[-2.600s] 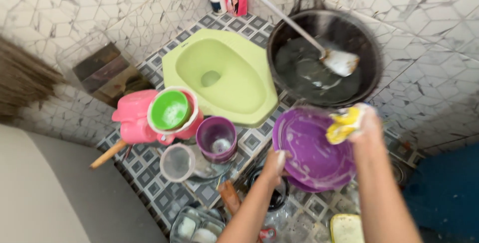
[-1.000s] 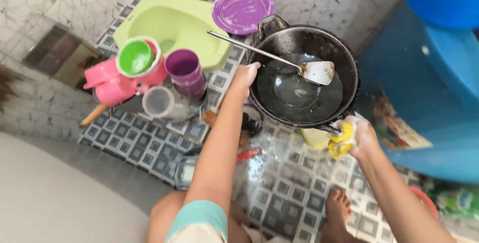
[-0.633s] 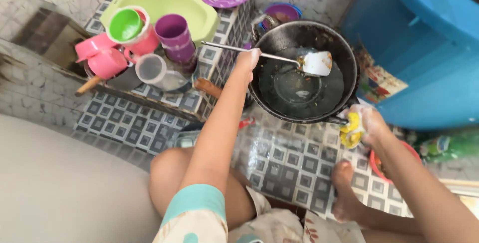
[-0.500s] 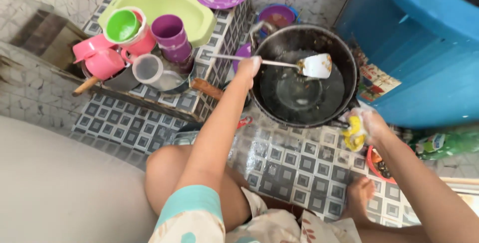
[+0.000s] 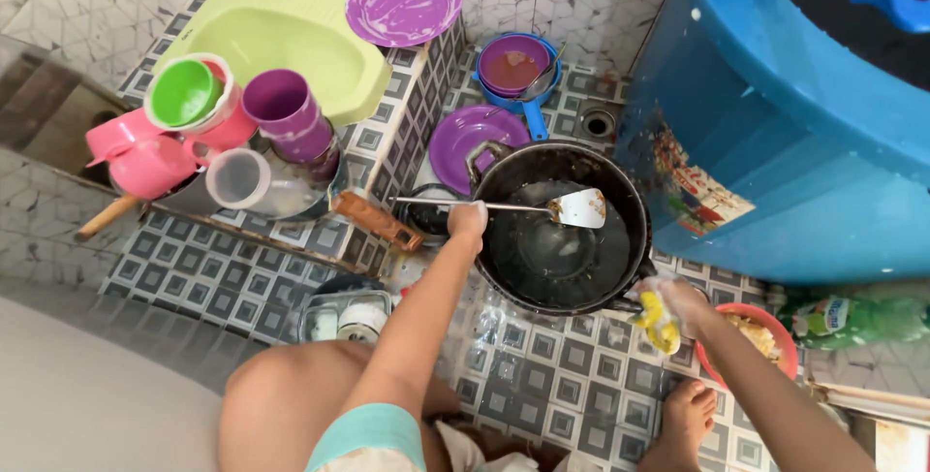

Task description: Washing various dishes, bowls, and a frying pan on the floor of a bathroom.

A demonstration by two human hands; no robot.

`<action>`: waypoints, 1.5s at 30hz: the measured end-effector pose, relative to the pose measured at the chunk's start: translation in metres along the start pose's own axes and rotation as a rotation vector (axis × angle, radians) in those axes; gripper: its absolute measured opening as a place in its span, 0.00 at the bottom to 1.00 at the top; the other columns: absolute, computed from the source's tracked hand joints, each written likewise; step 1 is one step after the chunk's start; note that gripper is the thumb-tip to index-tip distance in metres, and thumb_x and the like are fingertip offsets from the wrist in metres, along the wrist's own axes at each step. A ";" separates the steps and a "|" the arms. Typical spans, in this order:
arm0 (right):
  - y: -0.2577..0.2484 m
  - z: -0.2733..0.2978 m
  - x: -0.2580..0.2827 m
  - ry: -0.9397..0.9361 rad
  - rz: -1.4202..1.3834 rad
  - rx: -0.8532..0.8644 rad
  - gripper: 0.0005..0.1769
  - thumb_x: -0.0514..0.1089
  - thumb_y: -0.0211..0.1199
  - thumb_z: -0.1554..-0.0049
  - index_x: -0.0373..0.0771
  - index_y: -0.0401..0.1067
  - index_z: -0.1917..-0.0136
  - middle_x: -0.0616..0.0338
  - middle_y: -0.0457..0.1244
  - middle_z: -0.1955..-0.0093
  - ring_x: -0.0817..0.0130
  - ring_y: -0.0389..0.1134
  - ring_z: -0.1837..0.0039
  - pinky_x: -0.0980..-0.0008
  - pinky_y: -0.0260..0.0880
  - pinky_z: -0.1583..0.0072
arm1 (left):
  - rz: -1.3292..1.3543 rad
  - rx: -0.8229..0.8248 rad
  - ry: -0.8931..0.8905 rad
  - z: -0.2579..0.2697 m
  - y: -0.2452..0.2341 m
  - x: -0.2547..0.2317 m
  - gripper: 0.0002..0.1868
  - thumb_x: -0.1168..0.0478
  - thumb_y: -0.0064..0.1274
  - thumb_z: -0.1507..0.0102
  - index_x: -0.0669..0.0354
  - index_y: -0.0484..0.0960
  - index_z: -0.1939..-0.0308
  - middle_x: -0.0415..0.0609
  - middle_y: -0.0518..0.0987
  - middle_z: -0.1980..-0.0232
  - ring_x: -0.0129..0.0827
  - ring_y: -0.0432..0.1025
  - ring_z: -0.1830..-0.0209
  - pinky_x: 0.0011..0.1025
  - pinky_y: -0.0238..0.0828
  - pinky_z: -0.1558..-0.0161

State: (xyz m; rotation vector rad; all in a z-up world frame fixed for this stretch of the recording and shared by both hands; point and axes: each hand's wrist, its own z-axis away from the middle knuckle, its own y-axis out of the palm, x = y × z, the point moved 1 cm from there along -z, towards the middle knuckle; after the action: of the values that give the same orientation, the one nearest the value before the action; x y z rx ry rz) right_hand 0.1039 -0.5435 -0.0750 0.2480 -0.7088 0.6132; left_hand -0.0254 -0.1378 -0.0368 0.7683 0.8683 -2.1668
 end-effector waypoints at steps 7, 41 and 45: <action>0.007 -0.036 -0.022 0.084 -0.074 0.047 0.16 0.40 0.49 0.46 0.36 0.74 0.48 0.47 0.69 0.52 0.51 0.72 0.52 0.47 0.77 0.54 | -0.177 -0.168 0.175 -0.031 -0.001 0.030 0.30 0.52 0.57 0.44 0.65 0.76 0.42 0.69 0.79 0.46 0.61 0.74 0.44 0.45 0.69 0.43; 0.108 -0.259 0.034 -0.066 -0.580 0.028 0.14 0.49 0.52 0.34 0.43 0.73 0.41 0.59 0.68 0.43 0.62 0.70 0.46 0.59 0.72 0.46 | 0.476 0.182 0.449 -0.113 -0.061 0.016 0.20 0.69 0.58 0.38 0.66 0.76 0.42 0.46 0.82 0.52 0.27 0.74 0.56 0.27 0.71 0.50; 0.096 -0.230 0.112 -0.035 -0.430 0.052 0.20 0.54 0.53 0.36 0.42 0.71 0.38 0.56 0.67 0.40 0.59 0.69 0.43 0.56 0.70 0.43 | 0.442 0.195 0.392 -0.119 -0.061 0.015 0.22 0.68 0.59 0.39 0.65 0.74 0.40 0.45 0.82 0.50 0.26 0.74 0.53 0.26 0.70 0.48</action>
State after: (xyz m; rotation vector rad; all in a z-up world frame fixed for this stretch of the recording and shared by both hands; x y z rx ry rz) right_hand 0.2348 -0.3230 -0.1683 0.4462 -0.6481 0.2169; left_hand -0.0488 -0.0200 -0.0982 1.3743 0.5995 -1.7465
